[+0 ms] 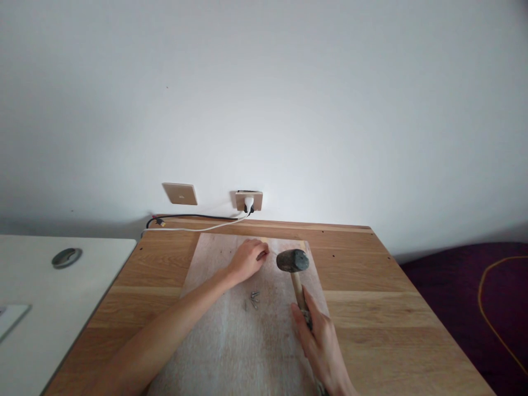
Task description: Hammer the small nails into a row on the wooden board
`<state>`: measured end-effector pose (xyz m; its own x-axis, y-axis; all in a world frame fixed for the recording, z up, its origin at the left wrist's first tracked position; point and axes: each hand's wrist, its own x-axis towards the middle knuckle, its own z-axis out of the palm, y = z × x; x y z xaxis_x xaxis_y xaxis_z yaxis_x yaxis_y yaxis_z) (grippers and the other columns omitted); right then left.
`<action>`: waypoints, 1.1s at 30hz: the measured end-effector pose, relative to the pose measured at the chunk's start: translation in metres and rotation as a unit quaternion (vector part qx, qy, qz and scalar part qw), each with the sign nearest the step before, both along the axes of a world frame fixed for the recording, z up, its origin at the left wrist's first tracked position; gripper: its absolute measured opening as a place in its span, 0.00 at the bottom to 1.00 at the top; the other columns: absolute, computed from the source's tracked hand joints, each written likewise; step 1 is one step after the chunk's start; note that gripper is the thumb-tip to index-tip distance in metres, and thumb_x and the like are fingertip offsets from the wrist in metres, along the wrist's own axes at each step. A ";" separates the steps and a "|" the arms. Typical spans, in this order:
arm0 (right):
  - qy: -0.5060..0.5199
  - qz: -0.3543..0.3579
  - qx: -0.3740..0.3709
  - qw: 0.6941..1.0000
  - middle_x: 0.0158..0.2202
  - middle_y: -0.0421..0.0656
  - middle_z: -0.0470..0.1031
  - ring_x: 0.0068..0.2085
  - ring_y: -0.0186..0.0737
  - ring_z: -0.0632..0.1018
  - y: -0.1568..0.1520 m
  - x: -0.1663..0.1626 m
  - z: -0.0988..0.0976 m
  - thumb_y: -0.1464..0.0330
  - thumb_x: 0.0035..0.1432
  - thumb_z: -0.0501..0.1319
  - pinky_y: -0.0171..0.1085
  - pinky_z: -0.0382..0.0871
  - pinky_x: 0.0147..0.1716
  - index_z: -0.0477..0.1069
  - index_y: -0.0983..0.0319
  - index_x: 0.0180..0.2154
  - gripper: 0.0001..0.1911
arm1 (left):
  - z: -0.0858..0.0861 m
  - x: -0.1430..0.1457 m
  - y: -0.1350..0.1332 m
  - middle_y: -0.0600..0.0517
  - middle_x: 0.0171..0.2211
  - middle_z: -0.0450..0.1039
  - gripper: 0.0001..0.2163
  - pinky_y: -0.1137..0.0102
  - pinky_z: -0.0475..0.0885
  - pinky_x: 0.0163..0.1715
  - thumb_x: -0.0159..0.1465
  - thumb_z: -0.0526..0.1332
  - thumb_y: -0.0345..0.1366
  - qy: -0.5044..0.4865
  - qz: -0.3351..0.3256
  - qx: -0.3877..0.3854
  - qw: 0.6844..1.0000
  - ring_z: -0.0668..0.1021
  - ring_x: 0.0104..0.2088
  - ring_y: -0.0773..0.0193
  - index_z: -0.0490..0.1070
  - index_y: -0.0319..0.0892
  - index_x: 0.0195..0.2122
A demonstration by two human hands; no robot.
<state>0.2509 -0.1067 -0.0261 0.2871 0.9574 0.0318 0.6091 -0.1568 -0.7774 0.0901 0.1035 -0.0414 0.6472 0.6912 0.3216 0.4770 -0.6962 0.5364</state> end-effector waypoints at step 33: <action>-0.144 0.034 0.044 0.988 0.33 0.51 0.86 0.31 0.50 0.86 0.040 -0.013 0.003 0.59 0.73 0.48 0.40 0.77 0.28 0.68 0.67 0.65 0.28 | 0.000 0.002 0.005 0.49 0.39 0.83 0.20 0.61 0.73 0.51 0.58 0.67 0.22 -0.077 0.011 -0.113 0.991 0.82 0.43 0.55 0.77 0.41 0.52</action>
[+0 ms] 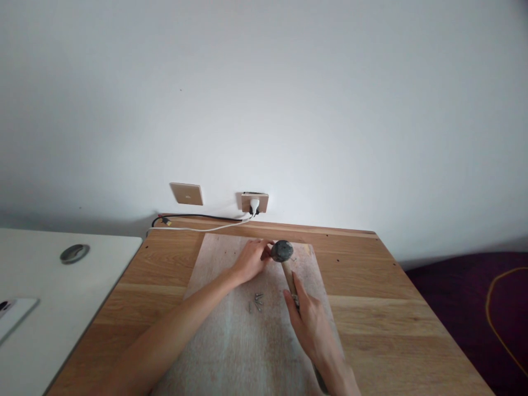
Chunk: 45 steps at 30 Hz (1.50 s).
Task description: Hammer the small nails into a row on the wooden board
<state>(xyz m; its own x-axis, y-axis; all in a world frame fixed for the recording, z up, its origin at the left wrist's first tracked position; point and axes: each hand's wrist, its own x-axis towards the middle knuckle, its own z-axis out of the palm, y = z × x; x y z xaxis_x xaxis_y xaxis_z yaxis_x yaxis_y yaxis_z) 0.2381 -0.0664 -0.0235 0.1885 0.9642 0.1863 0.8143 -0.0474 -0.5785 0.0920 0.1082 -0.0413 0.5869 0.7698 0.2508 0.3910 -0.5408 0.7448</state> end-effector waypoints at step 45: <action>0.205 -0.115 -0.105 0.966 0.14 0.32 0.61 0.15 0.37 0.66 -0.048 0.027 -0.018 0.45 0.68 0.52 0.32 0.62 0.16 0.63 0.73 0.69 0.44 | 0.028 -0.073 -0.045 0.48 0.35 0.76 0.04 0.65 0.74 0.42 0.70 0.59 0.24 0.147 -0.231 0.385 0.881 0.77 0.38 0.58 0.72 0.37 0.43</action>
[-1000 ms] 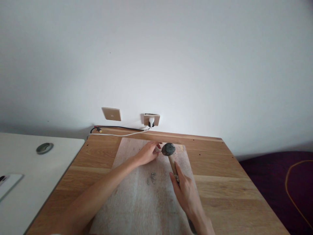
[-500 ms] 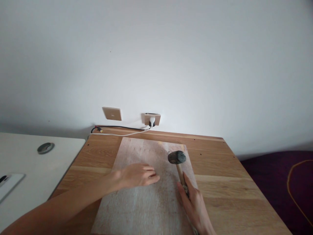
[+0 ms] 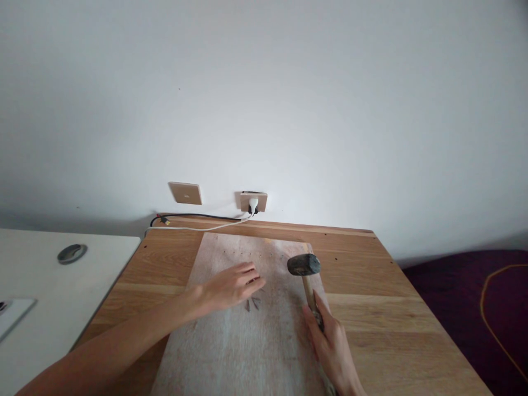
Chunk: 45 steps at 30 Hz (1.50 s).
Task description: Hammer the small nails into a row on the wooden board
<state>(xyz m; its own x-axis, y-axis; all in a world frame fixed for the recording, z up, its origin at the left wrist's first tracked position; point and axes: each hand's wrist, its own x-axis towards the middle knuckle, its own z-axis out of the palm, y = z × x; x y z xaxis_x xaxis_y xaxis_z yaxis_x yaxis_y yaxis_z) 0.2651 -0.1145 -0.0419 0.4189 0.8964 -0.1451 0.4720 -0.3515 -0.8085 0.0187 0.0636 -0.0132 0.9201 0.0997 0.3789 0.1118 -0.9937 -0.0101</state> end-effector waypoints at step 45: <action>0.008 0.024 0.021 0.999 0.27 0.43 0.76 0.28 0.42 0.77 0.003 -0.003 0.012 0.46 0.69 0.54 0.33 0.73 0.27 0.70 0.72 0.62 0.39 | -0.030 0.042 0.049 0.53 0.31 0.78 0.05 0.70 0.71 0.39 0.64 0.65 0.25 -0.151 0.221 -0.365 0.892 0.78 0.34 0.63 0.78 0.42 0.36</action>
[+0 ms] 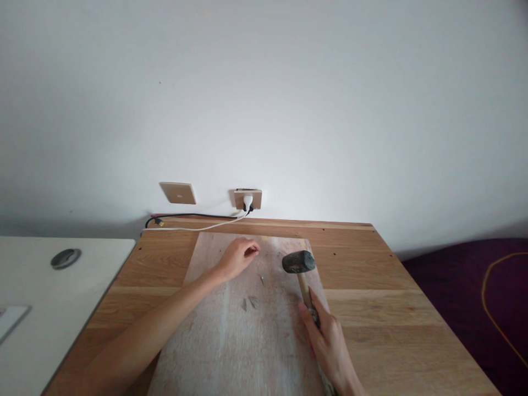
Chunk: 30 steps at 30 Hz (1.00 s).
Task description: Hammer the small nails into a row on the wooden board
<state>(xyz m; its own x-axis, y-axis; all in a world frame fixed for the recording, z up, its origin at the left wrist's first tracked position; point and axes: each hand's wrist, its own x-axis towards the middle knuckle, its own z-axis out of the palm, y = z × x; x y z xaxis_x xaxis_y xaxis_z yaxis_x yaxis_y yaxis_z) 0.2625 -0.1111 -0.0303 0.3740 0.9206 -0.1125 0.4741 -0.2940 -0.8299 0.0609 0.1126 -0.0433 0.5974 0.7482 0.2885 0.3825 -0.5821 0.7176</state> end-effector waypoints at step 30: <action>-0.237 0.121 0.074 0.961 0.33 0.51 0.86 0.32 0.52 0.87 0.054 -0.040 0.014 0.59 0.74 0.48 0.40 0.77 0.28 0.68 0.67 0.64 0.27 | -0.006 0.003 -0.001 0.51 0.35 0.82 0.19 0.68 0.74 0.40 0.58 0.64 0.22 -0.043 0.014 -0.071 0.996 0.82 0.35 0.60 0.77 0.40 0.51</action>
